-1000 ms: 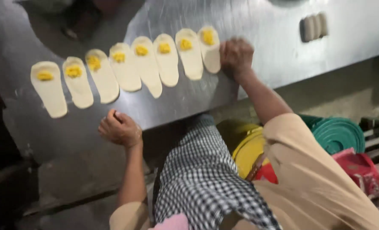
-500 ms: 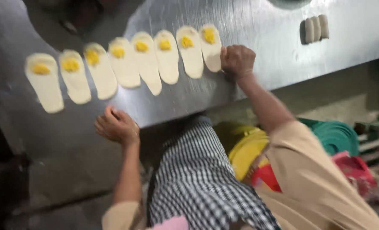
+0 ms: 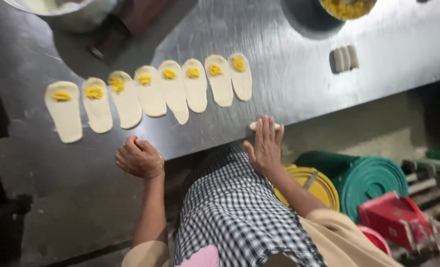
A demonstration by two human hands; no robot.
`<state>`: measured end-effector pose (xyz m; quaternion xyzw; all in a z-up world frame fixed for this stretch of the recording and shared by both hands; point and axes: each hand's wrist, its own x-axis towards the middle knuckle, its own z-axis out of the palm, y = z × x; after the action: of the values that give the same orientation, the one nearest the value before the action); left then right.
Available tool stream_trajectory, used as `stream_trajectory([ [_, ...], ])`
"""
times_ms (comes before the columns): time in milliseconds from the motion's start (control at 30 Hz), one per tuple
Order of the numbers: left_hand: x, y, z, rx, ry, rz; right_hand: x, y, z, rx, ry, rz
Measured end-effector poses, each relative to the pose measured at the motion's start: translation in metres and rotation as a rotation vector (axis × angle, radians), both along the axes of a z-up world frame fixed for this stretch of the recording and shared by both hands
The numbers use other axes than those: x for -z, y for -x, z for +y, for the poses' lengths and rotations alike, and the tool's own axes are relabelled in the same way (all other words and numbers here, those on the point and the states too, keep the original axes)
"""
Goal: Prepare and roll dough with filling, then clean the workbench in a bakery.
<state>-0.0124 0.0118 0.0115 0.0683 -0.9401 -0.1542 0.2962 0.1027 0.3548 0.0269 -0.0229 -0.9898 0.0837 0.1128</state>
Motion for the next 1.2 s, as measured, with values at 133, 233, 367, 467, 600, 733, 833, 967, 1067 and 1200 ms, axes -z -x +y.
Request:
stream_trajectory([
  [133,0.0,-0.003,-0.001,-0.006,0.019,0.021,0.037,0.113,0.052,0.091,-0.308,0.099],
  [233,0.008,-0.003,0.001,0.0,0.01,0.04,0.011,0.191,0.075,0.135,-0.039,0.058],
  [367,0.014,-0.008,-0.007,0.039,-0.002,0.023,0.017,0.154,0.062,0.093,-0.068,0.09],
  [467,0.012,-0.002,-0.006,0.045,-0.031,-0.02,-0.001,0.088,0.047,-0.02,-0.038,-0.023],
  [600,-0.015,0.011,0.028,0.115,-0.058,-0.004,-0.004,0.038,0.096,-0.038,0.284,0.081],
  [733,-0.028,0.051,0.101,0.374,-0.155,-0.048,-0.03,0.063,0.183,0.459,0.488,0.081],
  [833,-0.042,0.103,0.174,0.614,-0.174,-0.048,-0.017,0.086,0.258,0.514,0.373,0.331],
  [967,-0.037,0.145,0.237,0.798,-0.095,-0.152,-0.024,0.116,0.289,0.436,0.043,0.385],
  [1067,-0.028,0.162,0.257,0.807,0.007,-0.263,-0.022,0.148,0.267,0.288,-0.047,0.418],
  [1200,-0.022,0.169,0.272,0.793,0.072,-0.405,0.085,0.192,0.226,-0.281,0.299,0.332],
])
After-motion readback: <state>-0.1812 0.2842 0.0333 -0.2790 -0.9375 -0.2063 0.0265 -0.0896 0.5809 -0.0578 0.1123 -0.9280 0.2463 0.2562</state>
